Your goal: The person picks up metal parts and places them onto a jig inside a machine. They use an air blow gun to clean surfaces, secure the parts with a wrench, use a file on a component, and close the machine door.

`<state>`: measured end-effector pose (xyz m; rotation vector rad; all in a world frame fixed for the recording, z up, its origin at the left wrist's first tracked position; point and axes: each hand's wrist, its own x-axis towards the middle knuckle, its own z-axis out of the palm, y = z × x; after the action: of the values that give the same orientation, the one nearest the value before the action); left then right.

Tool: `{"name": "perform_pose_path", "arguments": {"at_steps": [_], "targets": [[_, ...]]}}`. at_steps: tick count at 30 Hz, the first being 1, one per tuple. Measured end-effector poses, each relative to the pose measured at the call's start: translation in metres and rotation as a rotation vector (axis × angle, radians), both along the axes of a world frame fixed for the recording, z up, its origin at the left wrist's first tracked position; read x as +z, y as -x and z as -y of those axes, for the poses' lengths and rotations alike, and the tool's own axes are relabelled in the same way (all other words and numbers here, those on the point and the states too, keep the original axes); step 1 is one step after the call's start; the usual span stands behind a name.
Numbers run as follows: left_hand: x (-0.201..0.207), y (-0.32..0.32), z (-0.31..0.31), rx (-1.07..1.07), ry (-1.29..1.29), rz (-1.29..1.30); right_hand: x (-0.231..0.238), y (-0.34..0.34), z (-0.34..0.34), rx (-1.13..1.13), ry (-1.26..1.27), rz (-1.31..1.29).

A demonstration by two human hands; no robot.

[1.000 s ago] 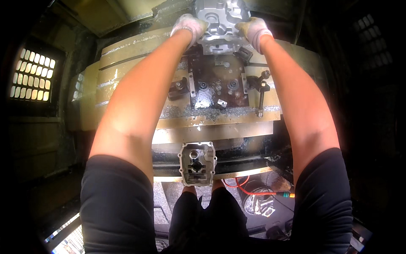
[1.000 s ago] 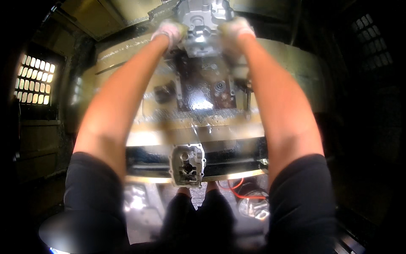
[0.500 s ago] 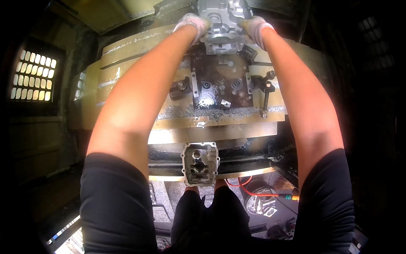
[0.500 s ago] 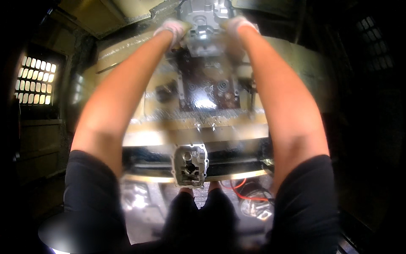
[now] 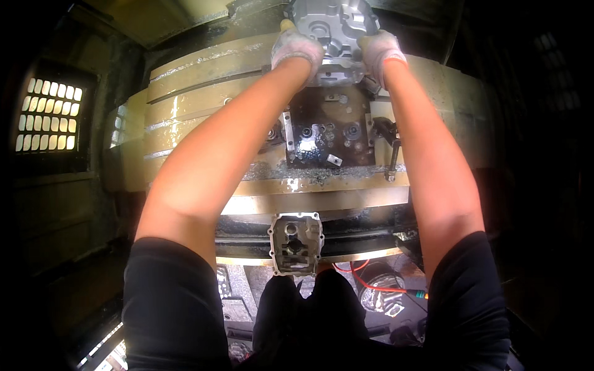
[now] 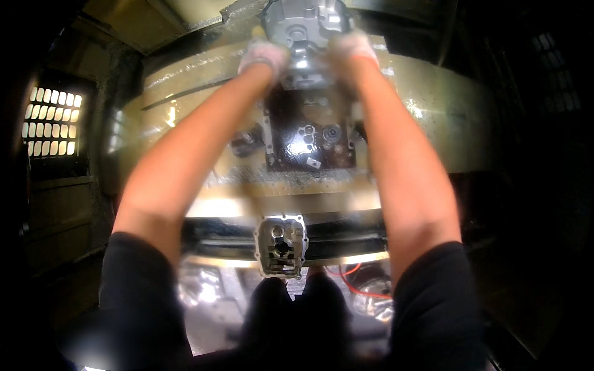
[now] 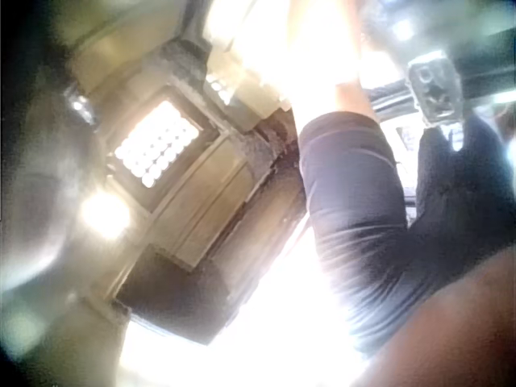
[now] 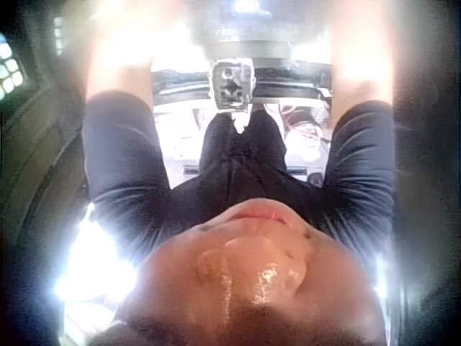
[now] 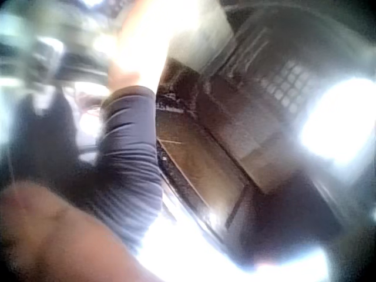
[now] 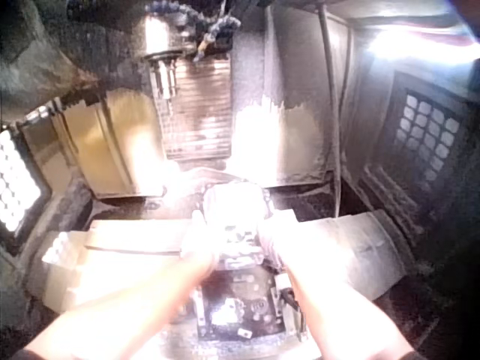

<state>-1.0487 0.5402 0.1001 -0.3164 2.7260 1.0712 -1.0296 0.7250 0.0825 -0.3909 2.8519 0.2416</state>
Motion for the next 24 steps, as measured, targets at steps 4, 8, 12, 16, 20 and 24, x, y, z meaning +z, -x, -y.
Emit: {"name": "perform_pose_path", "arguments": {"at_steps": [4, 8, 12, 16, 20, 24], "targets": [[0.009, -0.009, -0.003, -0.042, -0.037, -0.024, -0.020, 0.000, -0.012, -0.083, 0.112, -0.086], [-0.061, 0.043, 0.018, -0.231, 0.142, -0.079, -0.019, 0.005, 0.000, -0.030, 0.032, -0.090], [-0.048, 0.034, 0.002, -0.186, 0.098, -0.021, -0.008, -0.004, -0.006, 0.019, -0.170, -0.050], [-0.092, 0.061, 0.024, -0.262, 0.246, -0.082, -0.023, -0.003, -0.036, 0.141, -0.201, -0.017], [-0.078, 0.054, 0.028, -0.770, 0.979, -0.087, -0.068, -0.014, -0.095, 0.020, 0.250, 0.096], [-0.073, 0.051, 0.031, -0.792, 1.002, -0.312, -0.068, -0.039, -0.077, -0.478, 0.628, 0.257]]}}
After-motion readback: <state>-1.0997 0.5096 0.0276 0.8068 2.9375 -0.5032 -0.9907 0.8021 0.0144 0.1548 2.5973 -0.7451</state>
